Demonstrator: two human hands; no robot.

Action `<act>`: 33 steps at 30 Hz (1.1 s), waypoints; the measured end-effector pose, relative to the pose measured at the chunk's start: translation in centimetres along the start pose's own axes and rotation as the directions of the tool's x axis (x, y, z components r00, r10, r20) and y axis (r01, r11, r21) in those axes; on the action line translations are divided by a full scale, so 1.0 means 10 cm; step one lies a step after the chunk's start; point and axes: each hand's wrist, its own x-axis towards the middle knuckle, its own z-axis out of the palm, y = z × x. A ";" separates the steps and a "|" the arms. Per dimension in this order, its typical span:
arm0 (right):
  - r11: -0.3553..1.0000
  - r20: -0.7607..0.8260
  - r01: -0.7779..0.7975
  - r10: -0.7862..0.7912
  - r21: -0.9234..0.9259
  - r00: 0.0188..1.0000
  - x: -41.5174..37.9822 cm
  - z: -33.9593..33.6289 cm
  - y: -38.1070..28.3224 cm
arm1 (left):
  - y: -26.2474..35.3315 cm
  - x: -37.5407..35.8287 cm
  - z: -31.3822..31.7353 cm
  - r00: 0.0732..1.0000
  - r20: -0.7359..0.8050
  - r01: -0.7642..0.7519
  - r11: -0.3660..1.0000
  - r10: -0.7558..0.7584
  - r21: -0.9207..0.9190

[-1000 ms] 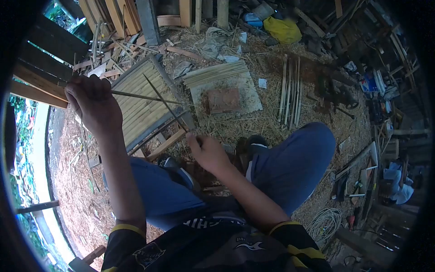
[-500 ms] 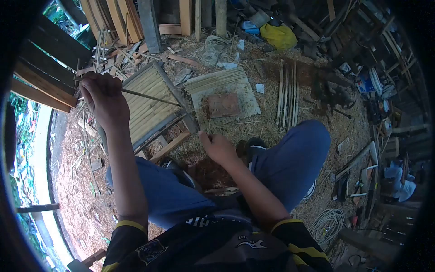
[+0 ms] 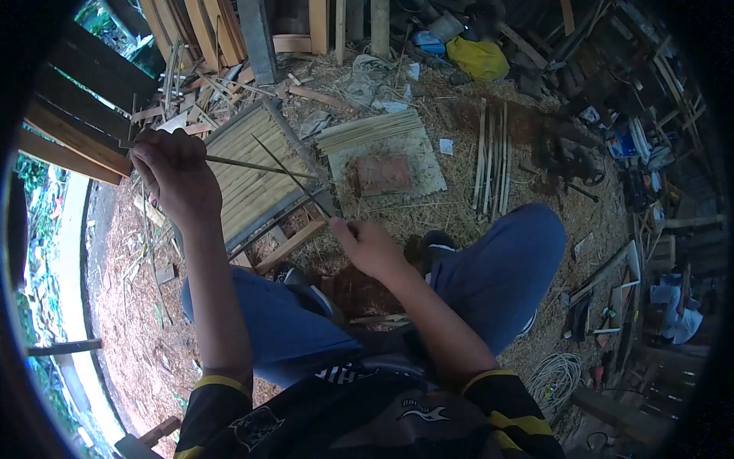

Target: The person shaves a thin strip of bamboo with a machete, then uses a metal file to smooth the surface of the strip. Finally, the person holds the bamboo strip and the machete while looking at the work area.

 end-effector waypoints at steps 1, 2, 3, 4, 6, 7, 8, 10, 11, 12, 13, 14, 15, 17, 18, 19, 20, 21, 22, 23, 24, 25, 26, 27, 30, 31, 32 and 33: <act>1.000 0.008 -0.009 0.009 0.012 1.000 -0.01 0.01 -0.05 | 0.00 0.01 -0.03 1.000 -0.014 0.000 1.000 0.000 0.009; 0.998 0.028 -0.061 0.062 -0.016 0.998 0.05 0.01 -0.01 | 0.01 0.02 -0.05 1.000 -0.029 0.002 1.000 -0.001 0.016; 0.992 0.045 -0.115 0.117 -0.049 0.992 0.14 -0.05 0.04 | 0.03 0.01 -0.06 1.000 -0.026 0.009 1.000 -0.009 0.007; 0.982 0.056 -0.167 0.172 -0.084 0.983 0.18 -0.09 0.08 | 0.04 0.01 -0.07 1.000 -0.021 0.016 1.000 -0.016 -0.005; 0.988 0.011 -0.082 0.084 -0.129 0.996 0.17 -0.09 0.07 | 0.04 0.04 -0.06 1.000 -0.019 0.009 1.000 -0.010 -0.027; 0.987 -0.005 -0.044 0.044 -0.154 0.999 0.14 -0.08 0.03 | 0.03 0.02 -0.05 1.000 -0.025 0.008 0.999 -0.009 -0.033; 0.992 -0.007 -0.026 0.026 -0.121 1.000 0.09 -0.06 0.00 | 0.02 0.00 -0.06 0.999 -0.030 0.011 0.999 -0.012 -0.038; 0.999 -0.013 0.013 -0.014 -0.047 1.000 0.02 0.01 -0.10 | 0.00 0.00 -0.07 0.999 -0.031 -0.016 1.000 0.016 -0.015; 0.997 0.009 -0.048 0.048 -0.061 0.999 0.05 0.00 -0.07 | 0.01 0.01 -0.08 0.999 -0.029 -0.030 1.000 0.030 -0.004; 0.991 0.025 -0.105 0.108 -0.077 0.994 0.14 -0.05 -0.02 | 0.01 0.03 -0.11 0.999 -0.029 -0.020 1.000 0.019 -0.020; 0.982 0.038 -0.164 0.168 -0.095 0.985 0.19 -0.09 0.02 | 0.02 0.06 -0.15 1.000 -0.027 -0.008 0.999 0.007 -0.037; 0.982 0.028 -0.154 0.158 -0.106 0.987 0.19 -0.08 0.07 | 0.02 0.06 -0.18 1.000 -0.026 0.011 0.999 -0.012 -0.051; 0.982 0.018 -0.149 0.152 -0.115 0.988 0.16 -0.07 0.10 | 0.04 0.03 -0.18 1.000 -0.022 0.016 0.999 -0.017 -0.042; 0.990 -0.013 -0.087 0.086 -0.112 0.996 0.16 -0.06 0.11 | 0.04 0.04 -0.15 1.000 -0.009 0.011 0.999 -0.011 -0.034; 0.994 -0.026 -0.044 0.042 -0.101 0.999 0.09 -0.01 0.09 | 0.03 0.03 -0.13 1.000 -0.003 0.007 1.000 -0.007 -0.027; 0.996 -0.035 -0.001 -0.002 -0.093 0.999 0.04 0.03 0.09 | 0.03 0.01 -0.12 1.000 0.000 0.004 1.000 -0.004 -0.017; 0.995 -0.028 -0.049 0.046 -0.090 0.999 0.06 0.03 0.17 | 0.04 0.00 -0.12 1.000 0.005 -0.001 1.000 0.001 -0.006; 0.992 -0.024 -0.090 0.088 -0.087 0.996 0.12 0.00 0.22 | 0.04 -0.01 -0.14 1.000 0.009 -0.006 1.000 0.006 -0.010; 0.988 -0.022 -0.131 0.130 -0.082 0.991 0.14 0.00 0.26 | 0.04 -0.02 -0.16 1.000 0.016 -0.010 1.000 0.011 -0.015; 0.988 -0.022 -0.122 0.121 -0.091 0.992 0.17 0.01 0.29 | 0.03 0.00 -0.17 0.999 0.027 -0.019 0.999 0.020 -0.025; 0.988 -0.021 -0.111 0.109 -0.109 0.994 0.15 -0.04 0.19 | 0.03 0.03 -0.15 0.999 0.033 -0.025 0.999 0.026 -0.026; 0.986 -0.013 -0.109 0.108 -0.126 0.994 0.09 -0.06 0.12 | 0.04 0.01 -0.15 0.999 0.035 -0.021 1.000 0.021 -0.022; 0.992 -0.012 -0.081 0.081 -0.099 0.997 0.03 -0.06 0.06 | 0.04 -0.01 -0.14 0.999 0.036 -0.019 1.000 0.019 -0.020; 0.996 -0.010 -0.049 0.048 -0.072 0.999 -0.03 -0.04 -0.01 | 0.03 0.00 -0.14 1.000 0.019 -0.020 1.000 0.021 -0.020; 0.992 0.007 -0.109 0.110 -0.057 0.994 0.11 0.02 0.15 | 0.04 0.01 -0.19 1.000 -0.011 -0.017 1.000 0.017 -0.017; 0.986 0.008 -0.155 0.155 -0.065 0.988 0.16 0.01 0.18 | 0.04 0.02 -0.22 1.000 -0.010 -0.014 1.000 0.013 -0.022; 0.984 0.009 -0.148 0.150 -0.097 0.989 0.17 0.01 0.20 | 0.04 0.04 -0.23 1.000 -0.006 -0.009 1.000 0.009 -0.030; 0.981 0.007 -0.140 0.142 -0.132 0.990 0.15 -0.03 0.15 | 0.05 0.05 -0.21 1.000 0.007 -0.009 0.999 0.009 -0.038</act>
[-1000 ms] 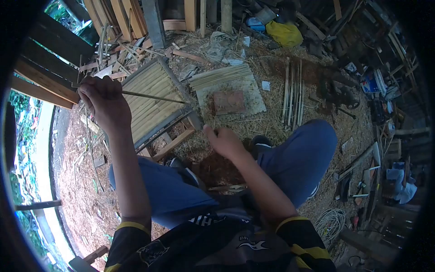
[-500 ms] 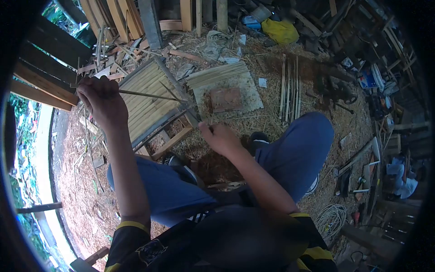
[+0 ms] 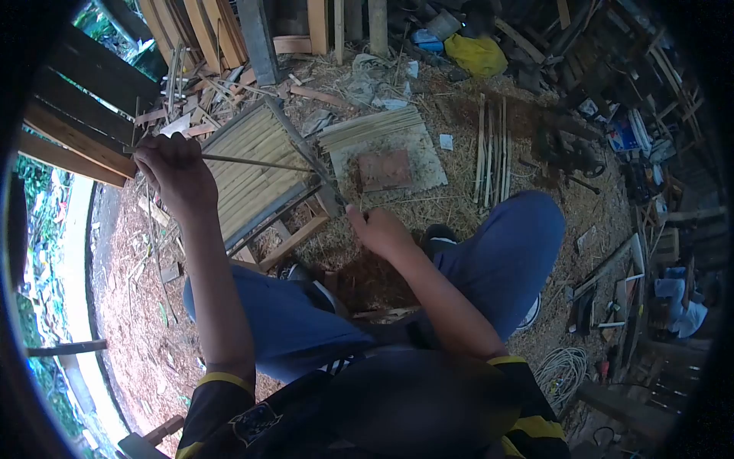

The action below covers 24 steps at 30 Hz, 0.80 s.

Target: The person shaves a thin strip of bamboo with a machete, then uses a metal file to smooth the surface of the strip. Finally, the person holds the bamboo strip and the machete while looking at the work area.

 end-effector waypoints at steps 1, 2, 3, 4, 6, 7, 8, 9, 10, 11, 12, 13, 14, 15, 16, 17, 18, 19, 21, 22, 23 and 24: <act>0.999 0.001 0.004 -0.004 -0.037 1.000 -0.04 -0.04 -0.04 | 0.01 -0.03 0.02 1.000 0.008 0.003 1.000 -0.003 -0.006; 0.998 -0.023 0.059 -0.059 -0.003 0.998 -0.10 -0.03 -0.08 | 0.01 -0.05 0.04 1.000 0.016 0.008 1.000 -0.008 -0.013; 0.993 -0.047 0.114 -0.112 0.026 0.993 -0.22 0.00 -0.20 | 0.00 -0.04 0.04 1.000 0.016 0.014 1.000 -0.014 -0.023; 0.984 -0.069 0.169 -0.165 0.053 0.984 -0.28 0.01 -0.25 | 0.00 -0.04 0.04 1.000 0.013 0.020 0.999 -0.020 -0.031; 0.992 -0.017 0.112 -0.111 0.062 0.994 -0.10 0.08 -0.08 | 0.00 -0.04 0.00 0.999 0.020 0.031 0.998 -0.030 -0.048; 0.994 0.009 0.085 -0.086 0.068 0.996 -0.06 0.09 -0.06 | 0.00 -0.04 -0.03 0.999 0.030 0.032 0.998 -0.030 -0.060; 0.996 0.002 0.078 -0.078 0.049 0.997 -0.03 0.08 -0.05 | 0.00 -0.02 -0.05 0.999 0.041 0.027 0.997 -0.024 -0.077; 0.997 -0.006 0.070 -0.070 0.029 0.998 -0.03 0.04 -0.09 | 0.01 0.00 -0.07 0.999 0.045 0.026 0.995 -0.021 -0.094; 0.998 -0.013 0.059 -0.058 0.007 0.998 -0.05 0.00 -0.11 | 0.01 0.00 -0.09 0.999 0.045 0.026 0.993 -0.021 -0.112; 0.997 -0.023 0.069 -0.070 -0.038 0.997 -0.11 -0.02 -0.12 | 0.01 -0.02 -0.09 0.999 0.045 0.032 0.991 -0.027 -0.129; 0.993 -0.036 0.082 -0.085 -0.081 0.996 -0.21 -0.05 -0.22 | 0.00 -0.03 -0.08 0.999 0.043 0.033 0.991 -0.028 -0.128; 0.988 -0.051 0.098 -0.105 -0.123 0.993 -0.25 -0.07 -0.28 | 0.00 -0.03 -0.08 0.999 0.043 0.031 0.991 -0.026 -0.126; 0.988 -0.068 0.132 -0.138 -0.084 0.988 -0.25 -0.04 -0.27 | 0.00 -0.03 -0.08 0.999 0.039 0.028 0.992 -0.023 -0.123; 0.985 -0.082 0.165 -0.168 -0.044 0.982 -0.26 0.03 -0.23 | 0.00 -0.03 -0.06 0.999 0.035 0.022 0.993 -0.018 -0.115; 0.981 -0.094 0.193 -0.192 -0.001 0.977 -0.26 0.09 -0.18 | 0.00 -0.05 -0.03 0.999 0.031 0.022 0.994 -0.019 -0.105; 0.990 -0.075 0.144 -0.144 -0.009 0.987 -0.18 0.13 -0.04 | 0.02 -0.07 -0.02 0.999 0.027 0.023 0.995 -0.020 -0.094; 0.994 -0.063 0.103 -0.104 -0.022 0.993 -0.02 0.12 0.14 | 0.02 -0.08 -0.03 0.999 0.026 0.024 0.995 -0.021 -0.099; 0.997 -0.053 0.065 -0.066 -0.035 0.996 0.02 0.07 0.15 | 0.01 -0.07 -0.06 0.999 0.029 0.023 0.994 -0.020 -0.106; 0.995 -0.066 0.077 -0.081 -0.055 0.995 -0.04 0.04 0.02 | 0.01 -0.06 -0.06 0.999 0.036 0.018 0.994 -0.014 -0.110; 0.995 -0.067 0.072 -0.076 -0.063 0.995 -0.13 0.05 -0.03 | 0.02 -0.08 -0.05 0.999 0.044 0.027 0.994 -0.022 -0.103; 0.995 -0.084 0.097 -0.100 -0.038 0.991 -0.16 0.08 -0.04 | 0.02 -0.07 -0.03 0.998 0.055 0.027 0.995 -0.021 -0.101; 0.992 -0.097 0.127 -0.128 -0.012 0.987 -0.19 0.12 -0.05 | 0.01 -0.06 -0.03 0.999 0.033 0.019 0.995 -0.016 -0.101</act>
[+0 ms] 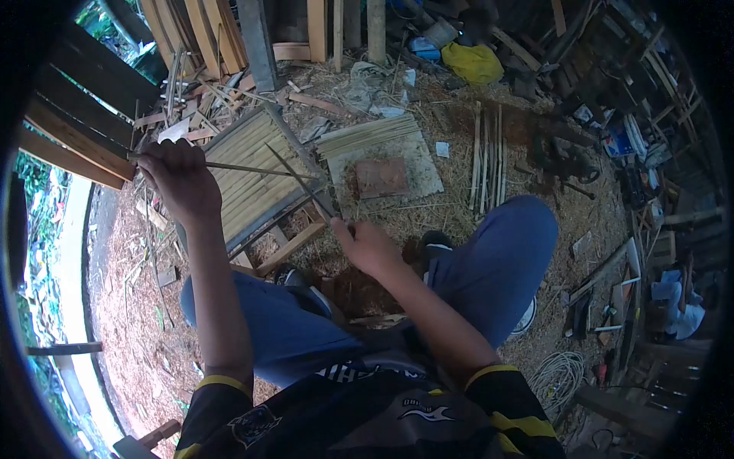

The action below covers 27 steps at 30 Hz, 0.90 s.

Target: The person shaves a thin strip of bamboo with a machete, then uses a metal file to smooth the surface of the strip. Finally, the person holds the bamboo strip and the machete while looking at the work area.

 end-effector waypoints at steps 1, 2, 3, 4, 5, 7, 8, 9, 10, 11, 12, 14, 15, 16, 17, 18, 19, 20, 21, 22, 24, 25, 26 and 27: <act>0.999 -0.011 0.025 -0.024 0.034 1.000 -0.03 0.04 -0.01 | -0.01 0.01 -0.01 1.000 -0.020 -0.003 1.000 0.003 0.005; 0.999 0.030 -0.021 0.020 0.046 0.999 0.00 0.05 0.03 | 0.00 0.00 -0.03 0.999 -0.039 -0.001 1.000 0.002 0.012; 0.997 0.067 -0.064 0.060 0.053 0.996 0.06 -0.01 0.08 | 0.01 -0.01 -0.05 1.000 -0.029 0.000 1.000 0.000 0.013; 0.993 0.100 -0.106 0.100 0.058 0.990 0.10 -0.04 0.11 | 0.01 -0.01 -0.07 1.000 -0.017 0.001 1.000 -0.001 0.010; 0.996 0.076 -0.081 0.078 0.039 0.994 0.13 -0.03 0.11 | 0.00 0.00 -0.07 1.000 -0.006 -0.002 1.000 0.002 0.002; 0.999 0.042 -0.047 0.047 -0.005 0.998 0.04 -0.05 -0.07 | 0.01 -0.02 -0.02 1.000 0.001 0.001 1.000 -0.001 0.011; 0.999 0.017 0.010 -0.011 0.037 1.000 -0.02 -0.02 -0.13 | 0.01 -0.03 0.01 1.000 0.006 0.001 1.000 -0.001 0.013; 0.994 -0.009 0.074 -0.073 0.078 0.997 -0.08 0.03 -0.19 | 0.00 -0.03 0.02 1.000 -0.001 -0.006 1.000 0.006 0.017; 0.983 -0.036 0.137 -0.134 0.120 0.990 -0.11 0.06 -0.23 | -0.01 -0.03 0.01 1.000 -0.006 -0.012 1.000 0.013 0.025; 0.991 -0.025 0.085 -0.083 0.101 0.996 -0.06 0.09 -0.17 | 0.00 -0.03 0.00 1.000 -0.011 -0.014 0.999 0.015 0.035; 0.996 -0.013 0.030 -0.029 0.082 1.000 0.02 0.12 -0.04 | 0.02 -0.03 -0.02 1.000 -0.009 -0.007 1.000 0.008 0.025; 0.998 0.012 -0.050 0.050 0.038 0.999 0.10 0.12 0.12 | 0.02 -0.03 -0.06 1.000 -0.008 0.003 1.000 -0.003 -0.009; 0.997 0.024 -0.071 0.070 0.018 0.997 0.13 0.07 0.11 | 0.02 -0.01 -0.06 1.000 0.010 0.007 1.000 -0.007 -0.021; 0.996 0.040 -0.090 0.091 -0.006 0.995 0.15 0.02 0.10 | 0.02 -0.02 -0.05 1.000 0.022 0.009 0.999 -0.008 -0.033; 0.999 0.018 -0.024 0.024 0.022 1.000 0.10 0.06 0.08 | 0.03 -0.05 -0.05 0.999 0.029 0.019 0.999 -0.018 -0.040; 0.998 -0.008 0.043 -0.042 0.050 0.999 -0.04 0.08 -0.11 | 0.04 -0.09 0.03 1.000 0.013 0.013 0.999 -0.013 -0.044; 0.990 -0.040 0.118 -0.115 0.076 0.993 -0.10 0.08 -0.22 | 0.02 -0.09 0.01 0.999 0.036 0.013 0.997 -0.010 -0.078; 0.990 -0.052 0.115 -0.111 0.086 0.992 -0.09 0.10 -0.21 | 0.00 -0.09 -0.04 0.998 0.060 0.013 0.994 -0.006 -0.109; 0.989 -0.063 0.109 -0.103 0.101 0.993 -0.08 0.14 -0.17 | 0.01 -0.10 -0.07 0.996 0.085 0.018 0.990 -0.007 -0.138; 0.988 -0.074 0.099 -0.091 0.118 0.993 -0.07 0.19 -0.13 | 0.02 -0.11 -0.08 0.996 0.086 0.014 0.991 -0.002 -0.136; 0.998 -0.008 -0.009 0.010 0.057 1.000 0.05 0.13 0.08 | 0.03 -0.13 -0.09 0.996 0.085 -0.004 0.990 0.016 -0.141; 0.998 0.018 -0.060 0.059 0.025 0.998 0.11 0.10 0.14 | 0.03 -0.12 -0.08 0.997 0.070 -0.007 0.989 0.017 -0.145; 0.998 -0.006 -0.001 0.002 0.066 1.000 0.16 0.15 0.17 | 0.03 -0.12 -0.07 0.998 0.051 -0.013 0.989 0.021 -0.150; 0.993 -0.023 0.048 -0.046 0.104 0.999 0.09 0.19 0.06 | 0.03 -0.16 -0.07 1.000 0.023 -0.013 0.989 0.016 -0.149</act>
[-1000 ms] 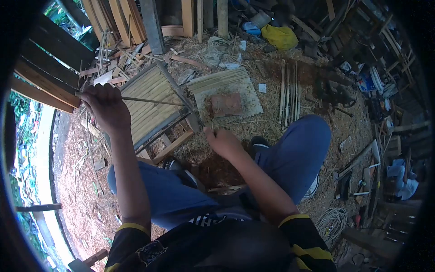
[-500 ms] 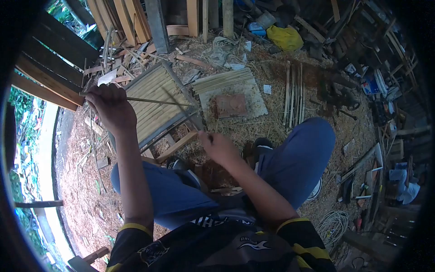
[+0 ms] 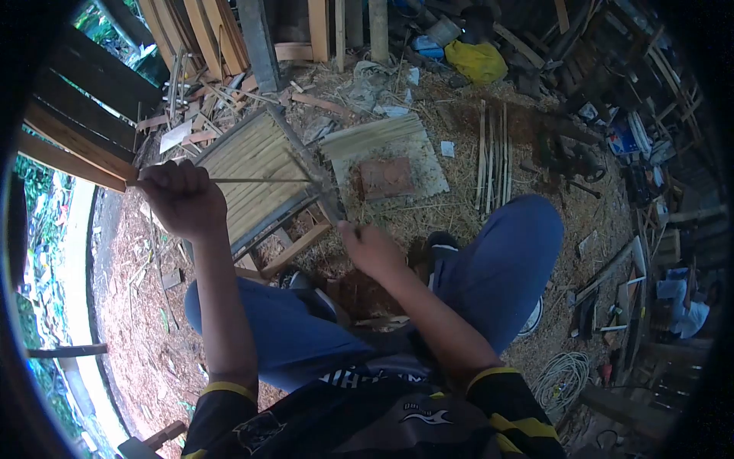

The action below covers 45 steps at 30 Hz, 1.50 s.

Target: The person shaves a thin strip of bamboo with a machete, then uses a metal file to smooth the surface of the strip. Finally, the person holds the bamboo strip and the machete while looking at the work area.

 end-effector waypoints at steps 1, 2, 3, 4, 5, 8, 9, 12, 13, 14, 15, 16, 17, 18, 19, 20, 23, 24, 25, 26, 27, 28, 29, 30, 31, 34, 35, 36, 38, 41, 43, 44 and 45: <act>0.998 -0.010 0.042 -0.042 0.039 0.999 -0.10 0.04 -0.07 | 0.00 -0.05 0.01 1.000 -0.001 0.010 1.000 -0.010 0.006; 0.996 -0.023 0.072 -0.071 0.053 0.997 -0.16 0.04 -0.13 | 0.00 -0.04 0.04 1.000 0.008 0.013 1.000 -0.013 0.010; 0.992 -0.037 0.106 -0.104 0.071 0.994 -0.20 0.06 -0.20 | 0.01 -0.02 0.06 1.000 0.023 0.013 1.000 -0.014 0.016; 0.986 -0.053 0.138 -0.134 0.091 0.990 -0.23 0.08 -0.24 | 0.02 -0.01 0.05 0.999 0.029 0.015 1.000 -0.015 -0.004; 0.993 -0.034 0.098 -0.096 0.067 0.995 -0.19 0.09 -0.19 | 0.03 -0.01 0.03 0.999 0.035 0.020 0.999 -0.019 -0.026; 1.000 -0.018 0.010 -0.010 -0.011 1.000 -0.07 0.06 -0.03 | 0.04 0.00 -0.07 0.997 0.074 0.027 0.998 -0.022 -0.061; 1.000 -0.030 -0.002 0.002 -0.026 1.000 -0.11 0.06 -0.10 | 0.05 0.01 -0.08 0.996 0.091 0.030 0.997 -0.024 -0.065; 0.997 -0.062 0.057 -0.060 -0.049 0.996 -0.24 0.04 -0.29 | 0.04 -0.02 -0.03 0.998 0.067 0.017 0.997 -0.013 -0.070; 0.994 -0.065 0.090 -0.093 -0.056 0.993 -0.27 0.04 -0.31 | 0.02 -0.03 0.00 0.999 0.054 0.004 0.999 -0.001 -0.045; 0.997 -0.066 0.071 -0.073 -0.035 0.995 -0.26 0.07 -0.26 | 0.02 -0.05 0.04 0.999 0.039 -0.006 1.000 0.007 -0.016; 0.999 -0.066 0.050 -0.050 -0.011 0.997 -0.24 0.11 -0.17 | 0.02 -0.07 0.07 1.000 0.026 -0.013 1.000 0.013 0.014; 0.999 -0.068 0.031 -0.030 0.012 0.997 -0.21 0.15 -0.08 | 0.03 -0.09 0.08 1.000 0.027 -0.011 1.000 0.011 0.015; 1.000 -0.036 -0.027 0.027 0.010 0.999 -0.14 0.14 0.04 | 0.02 -0.09 0.09 0.999 0.030 -0.013 1.000 0.013 0.011; 0.996 -0.005 -0.084 0.084 0.004 0.996 -0.08 0.07 0.10 | 0.02 -0.09 0.10 0.999 0.033 -0.015 1.000 0.015 0.006; 0.990 0.022 -0.140 0.140 -0.005 0.990 -0.03 0.04 0.14 | 0.01 -0.08 0.12 0.999 0.049 -0.015 1.000 0.015 0.009; 0.997 -0.012 -0.079 0.079 0.018 0.997 -0.03 0.07 0.17 | 0.00 -0.08 0.14 0.998 0.061 -0.016 1.000 0.015 0.013; 0.995 -0.066 0.064 -0.058 0.080 0.996 -0.21 0.08 -0.08 | -0.04 -0.11 0.17 0.999 0.053 -0.011 1.000 0.009 0.023; 0.990 -0.056 0.091 -0.085 0.108 0.995 -0.22 0.09 -0.11 | -0.03 -0.10 0.17 0.999 0.050 -0.011 1.000 0.010 0.029; 0.983 -0.046 0.115 -0.109 0.141 0.993 -0.23 0.12 -0.13 | -0.03 -0.10 0.14 0.997 0.072 -0.007 1.000 0.008 -0.004; 0.995 -0.031 0.046 -0.044 0.093 0.999 -0.19 0.14 -0.03 | -0.02 -0.10 0.07 0.996 0.095 0.002 0.999 0.002 -0.036; 0.999 -0.023 -0.017 0.018 0.038 1.000 -0.07 0.14 0.15 | -0.02 -0.10 0.05 0.993 0.118 0.006 0.997 0.003 -0.074; 0.997 -0.023 -0.078 0.078 -0.017 0.997 -0.01 0.10 0.17 | -0.01 -0.09 0.05 0.989 0.145 0.010 0.996 0.002 -0.084; 0.999 -0.045 -0.024 0.025 0.021 0.999 0.01 0.12 0.18 | -0.01 -0.09 0.06 0.985 0.173 0.013 0.995 0.004 -0.095; 0.998 -0.064 0.027 -0.024 0.052 0.998 -0.04 0.12 0.08 | -0.02 -0.10 0.07 0.981 0.192 0.016 0.994 0.004 -0.104; 0.994 -0.078 0.072 -0.065 0.081 0.995 -0.12 0.13 0.00 | -0.02 -0.13 0.08 0.983 0.186 0.018 0.996 -0.002 -0.085; 0.968 -0.070 0.186 -0.177 0.169 0.982 -0.28 0.13 -0.28 | -0.02 -0.13 0.11 0.982 0.187 0.024 0.998 -0.011 -0.066; 0.980 -0.064 0.121 -0.112 0.157 0.992 -0.22 0.16 -0.20 | -0.01 -0.13 0.10 0.980 0.196 0.037 0.996 -0.020 -0.084; 0.988 -0.058 0.053 -0.045 0.144 0.997 -0.13 0.20 -0.03 | 0.01 -0.13 0.09 0.978 0.204 0.053 0.993 -0.032 -0.102; 0.993 -0.050 -0.007 0.013 0.122 0.999 -0.08 0.17 0.04 | 0.04 -0.13 0.06 0.975 0.219 0.053 0.995 -0.034 -0.084; 0.994 -0.046 0.036 -0.032 0.104 0.998 -0.16 0.07 -0.02 | -0.01 -0.13 0.14 0.985 0.173 0.027 0.999 -0.019 -0.044; 0.986 -0.078 0.115 -0.106 0.122 0.991 -0.20 0.15 -0.06 | -0.01 -0.13 0.17 0.988 0.152 0.013 1.000 -0.010 -0.019; 0.992 -0.061 0.059 -0.052 0.108 0.997 -0.14 0.17 0.02 | -0.01 -0.12 0.16 0.987 0.158 0.012 1.000 -0.010 -0.013; 0.996 -0.044 0.000 0.004 0.093 0.999 -0.05 0.19 0.19 | 0.01 -0.12 0.15 0.986 0.163 0.014 1.000 -0.012 -0.007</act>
